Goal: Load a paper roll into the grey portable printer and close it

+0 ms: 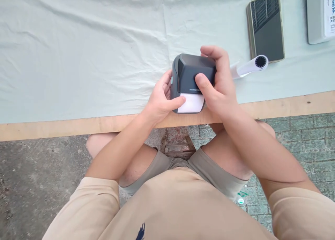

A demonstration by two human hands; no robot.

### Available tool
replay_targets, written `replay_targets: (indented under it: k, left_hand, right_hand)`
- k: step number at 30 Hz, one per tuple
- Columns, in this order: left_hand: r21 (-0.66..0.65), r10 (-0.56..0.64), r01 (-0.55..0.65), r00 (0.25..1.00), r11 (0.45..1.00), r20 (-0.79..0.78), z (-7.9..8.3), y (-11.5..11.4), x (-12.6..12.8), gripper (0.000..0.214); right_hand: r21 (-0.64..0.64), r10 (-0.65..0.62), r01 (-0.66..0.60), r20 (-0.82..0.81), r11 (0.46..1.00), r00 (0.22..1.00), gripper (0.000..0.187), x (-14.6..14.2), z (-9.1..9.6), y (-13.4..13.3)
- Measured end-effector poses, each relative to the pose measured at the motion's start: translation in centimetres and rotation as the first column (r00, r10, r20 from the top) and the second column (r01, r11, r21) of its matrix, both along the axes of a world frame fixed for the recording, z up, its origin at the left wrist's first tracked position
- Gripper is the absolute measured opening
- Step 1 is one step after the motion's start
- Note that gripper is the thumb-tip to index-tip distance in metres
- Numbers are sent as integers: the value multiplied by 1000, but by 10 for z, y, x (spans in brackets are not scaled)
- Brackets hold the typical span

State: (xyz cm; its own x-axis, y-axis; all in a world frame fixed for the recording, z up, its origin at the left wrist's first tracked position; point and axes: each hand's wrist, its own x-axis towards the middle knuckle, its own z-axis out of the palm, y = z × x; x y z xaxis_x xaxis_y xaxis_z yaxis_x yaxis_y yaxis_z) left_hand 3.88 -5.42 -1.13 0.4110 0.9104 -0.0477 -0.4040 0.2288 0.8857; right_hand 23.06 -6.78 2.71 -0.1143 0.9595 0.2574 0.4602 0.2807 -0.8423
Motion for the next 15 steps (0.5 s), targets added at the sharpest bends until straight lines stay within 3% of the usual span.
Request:
replay_targets:
  k: [3,6,10,15]
  left_hand:
    - [1,47,-47,999,999,18,3,-1,1,82]
    - [29,70,-71,997,997,37,4,-1,2,80]
    - [37,62,-65,996,997,67,2,1,3,74]
    - [0,74,-74,993,997,93,5,0,4,61]
  right_hand:
    - [-200,53,-91,-187,976,981,84,3,-6,3]
    - [-320,103,-213,-329,923,939,96,6,-5,6]
    - [-374,99,-251,-380,893,920,97,5,0,8]
    - [-395,41,-209,-392,895,919,95,0,4,7]
